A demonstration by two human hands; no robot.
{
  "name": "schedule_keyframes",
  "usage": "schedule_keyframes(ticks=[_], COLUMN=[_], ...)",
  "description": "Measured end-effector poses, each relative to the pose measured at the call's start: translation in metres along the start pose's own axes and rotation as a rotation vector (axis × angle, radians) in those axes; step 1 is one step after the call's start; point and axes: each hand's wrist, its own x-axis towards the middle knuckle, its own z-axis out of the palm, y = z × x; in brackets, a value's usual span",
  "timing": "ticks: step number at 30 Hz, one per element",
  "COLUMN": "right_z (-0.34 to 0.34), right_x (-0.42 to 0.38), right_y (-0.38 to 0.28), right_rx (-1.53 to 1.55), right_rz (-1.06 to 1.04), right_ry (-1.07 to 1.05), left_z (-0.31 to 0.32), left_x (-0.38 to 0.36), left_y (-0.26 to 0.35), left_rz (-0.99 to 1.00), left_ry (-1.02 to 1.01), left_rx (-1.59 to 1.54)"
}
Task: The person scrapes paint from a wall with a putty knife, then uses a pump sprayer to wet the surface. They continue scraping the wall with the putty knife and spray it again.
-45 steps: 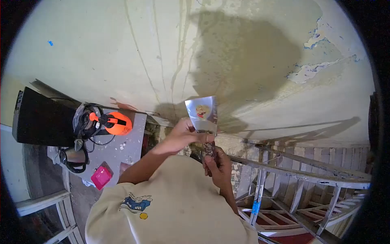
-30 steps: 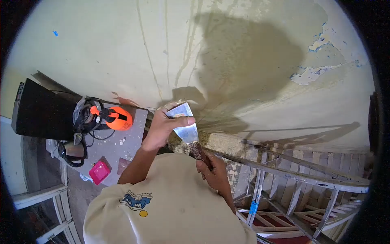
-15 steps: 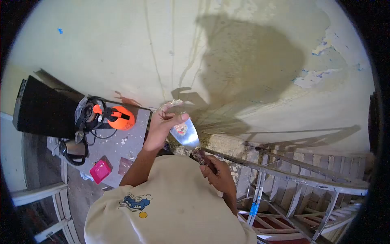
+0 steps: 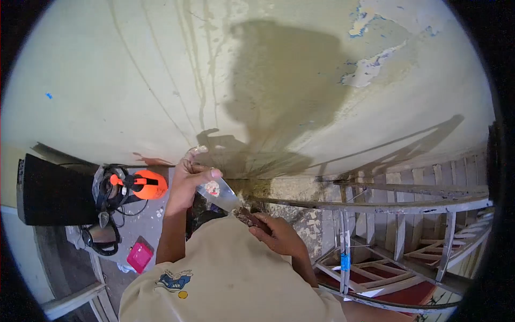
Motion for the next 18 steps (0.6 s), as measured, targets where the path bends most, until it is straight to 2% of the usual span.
schedule_keyframes(ticks=[4, 6, 7, 8, 9, 10, 11, 13, 14, 15, 16, 17, 18], right_z=[-0.002, -0.002, -0.004, -0.008, -0.013, -0.018, -0.021, -0.026, -0.027, -0.025, -0.025, -0.025, -0.025], right_x=[-0.005, -0.01, -0.016, -0.02, -0.025, -0.03, -0.035, -0.038, -0.039, -0.04, -0.039, -0.037, -0.036], right_y=[0.002, 0.007, 0.012, 0.017, 0.021, 0.025, 0.028, 0.036, 0.038, 0.034, 0.036, 0.039, 0.04], right_rx=[-0.021, -0.021, -0.072, -0.125, -0.126, -0.069, -0.01, -0.008, -0.005, 0.164, 0.164, 0.17, 0.173], right_rz=[0.024, 0.022, -0.022, -0.068, -0.072, 0.004, 0.082, 0.086, 0.095, 0.096, 0.093, 0.017, -0.061], right_ry=[0.004, 0.03, 0.022, 0.014, 0.033, 0.02, 0.005, 0.103, 0.184, 0.309, 0.32, 0.424, 0.526], left_z=[0.006, -0.007, -0.011, -0.016, -0.021, -0.026, -0.03, -0.036, -0.037, -0.036, -0.032, -0.024, -0.011], left_x=[0.002, 0.009, 0.016, 0.021, 0.024, 0.026, 0.023, 0.02, 0.022, 0.025, 0.029, 0.033, 0.035], left_y=[-0.009, -0.02, -0.024, -0.023, -0.022, -0.022, -0.027, -0.041, -0.051, -0.064, -0.072, -0.078, -0.083], left_rz=[0.059, 0.095, 0.193, 0.199, 0.218, 0.234, 0.236, 0.127, 0.131, 0.043, -0.043, -0.039, 0.061], left_ry=[0.005, 0.069, 0.179, 0.162, 0.232, 0.305, 0.291, -0.064, -0.078, -0.009, 0.062, 0.054, -0.046], left_rx=[-0.022, -0.079, -0.19, -0.186, -0.115, -0.045, -0.042, -0.049, -0.044, 0.06, 0.163, 0.166, 0.276])
